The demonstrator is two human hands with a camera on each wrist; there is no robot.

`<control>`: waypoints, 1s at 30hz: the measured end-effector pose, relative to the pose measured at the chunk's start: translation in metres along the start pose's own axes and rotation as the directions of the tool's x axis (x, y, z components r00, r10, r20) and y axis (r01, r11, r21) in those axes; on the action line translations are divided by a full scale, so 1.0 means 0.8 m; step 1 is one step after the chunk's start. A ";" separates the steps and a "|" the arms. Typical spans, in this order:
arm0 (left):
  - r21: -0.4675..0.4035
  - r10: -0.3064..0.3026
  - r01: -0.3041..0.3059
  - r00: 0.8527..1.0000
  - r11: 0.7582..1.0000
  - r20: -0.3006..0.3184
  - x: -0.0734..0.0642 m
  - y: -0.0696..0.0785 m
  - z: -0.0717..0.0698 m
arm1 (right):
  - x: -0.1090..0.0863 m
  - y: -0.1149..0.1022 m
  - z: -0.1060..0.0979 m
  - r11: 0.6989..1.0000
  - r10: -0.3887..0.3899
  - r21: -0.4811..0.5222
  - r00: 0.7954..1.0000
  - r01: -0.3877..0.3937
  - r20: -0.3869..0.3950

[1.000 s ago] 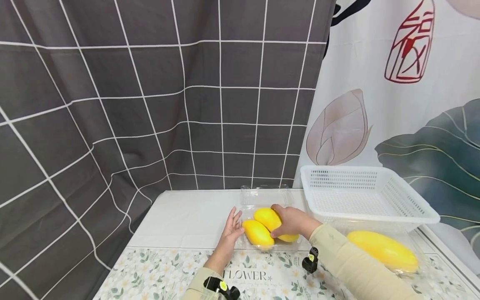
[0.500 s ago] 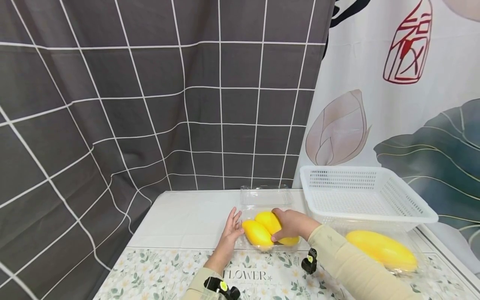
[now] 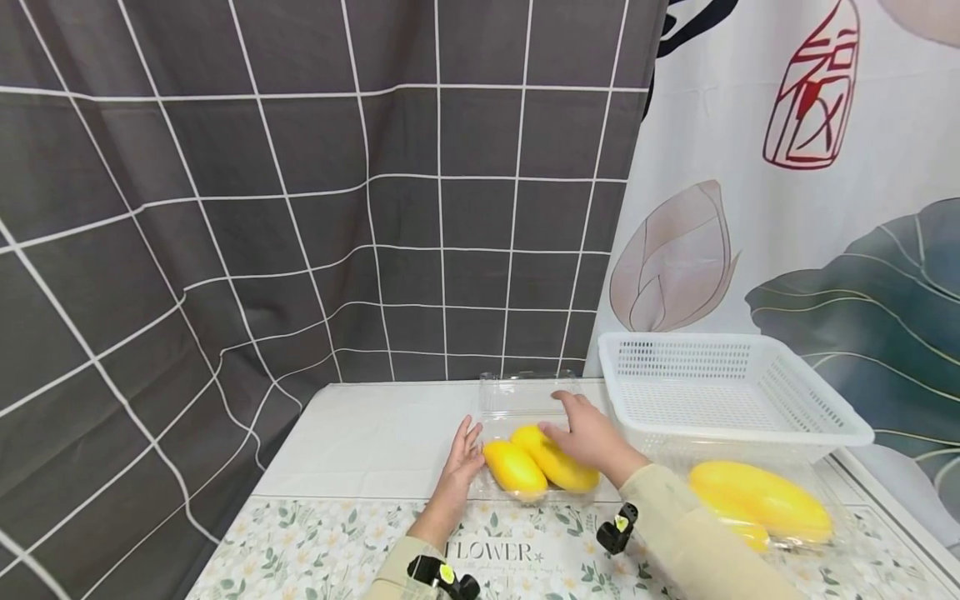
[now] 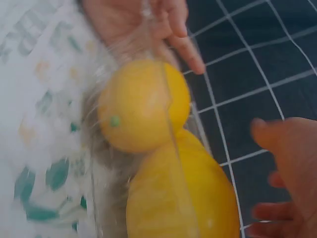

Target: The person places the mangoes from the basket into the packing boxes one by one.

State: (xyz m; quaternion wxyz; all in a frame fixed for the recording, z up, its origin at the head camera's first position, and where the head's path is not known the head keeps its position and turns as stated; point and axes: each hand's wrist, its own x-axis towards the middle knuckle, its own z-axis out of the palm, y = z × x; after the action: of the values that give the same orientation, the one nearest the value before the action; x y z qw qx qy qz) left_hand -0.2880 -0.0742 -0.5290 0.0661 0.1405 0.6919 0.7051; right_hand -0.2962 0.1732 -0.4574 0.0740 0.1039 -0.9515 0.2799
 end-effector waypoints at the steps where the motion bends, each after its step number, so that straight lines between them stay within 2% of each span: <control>1: 0.002 -0.002 0.002 1.000 1.000 -0.001 0.000 0.000 0.000 | 0.001 0.002 0.001 1.000 0.020 0.024 0.999 -0.019 -0.035; 4: 0.001 0.003 -0.003 1.000 1.000 -0.004 -0.001 0.001 -0.001 | 0.002 0.008 0.003 0.991 0.108 0.089 0.992 -0.102 -0.066; 7: -0.012 0.008 -0.008 1.000 1.000 -0.010 0.000 0.001 -0.002 | 0.000 0.015 0.007 0.962 0.221 0.165 0.975 -0.216 -0.013; 10: -0.036 0.011 -0.011 1.000 0.999 -0.003 0.000 0.002 -0.002 | -0.006 0.022 0.010 0.908 0.322 0.259 0.944 -0.328 0.069; 14: -0.083 0.021 -0.020 1.000 0.996 0.009 0.000 0.004 -0.001 | -0.012 0.029 0.011 0.806 0.387 0.423 0.909 -0.415 0.155; 17: -0.105 0.024 -0.023 1.000 0.994 0.004 0.000 0.004 -0.002 | -0.014 0.030 0.009 0.741 0.390 0.518 0.902 -0.427 0.186; 18: -0.105 0.029 -0.030 1.000 0.994 -0.004 0.000 0.003 -0.002 | -0.015 0.030 0.008 0.729 0.385 0.537 0.903 -0.425 0.192; 23: -0.080 0.041 -0.049 0.994 0.996 -0.098 0.002 0.001 -0.005 | -0.021 0.029 0.012 0.713 0.368 0.559 0.905 -0.423 0.216; 26: -0.068 0.040 -0.051 0.986 0.996 -0.161 0.003 0.001 -0.008 | -0.024 0.027 0.015 0.699 0.375 0.570 0.900 -0.432 0.222; 30: -0.073 0.038 -0.056 0.973 0.996 -0.228 0.004 0.001 -0.010 | -0.027 0.027 0.019 0.678 0.372 0.603 0.904 -0.420 0.211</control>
State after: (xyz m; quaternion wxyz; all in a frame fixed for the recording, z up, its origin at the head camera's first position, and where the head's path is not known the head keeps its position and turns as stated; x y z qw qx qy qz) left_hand -0.2932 -0.0812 -0.5279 -0.0244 0.0729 0.6631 0.7446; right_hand -0.2819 0.1860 -0.4851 -0.0615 -0.0758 -0.8014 0.5900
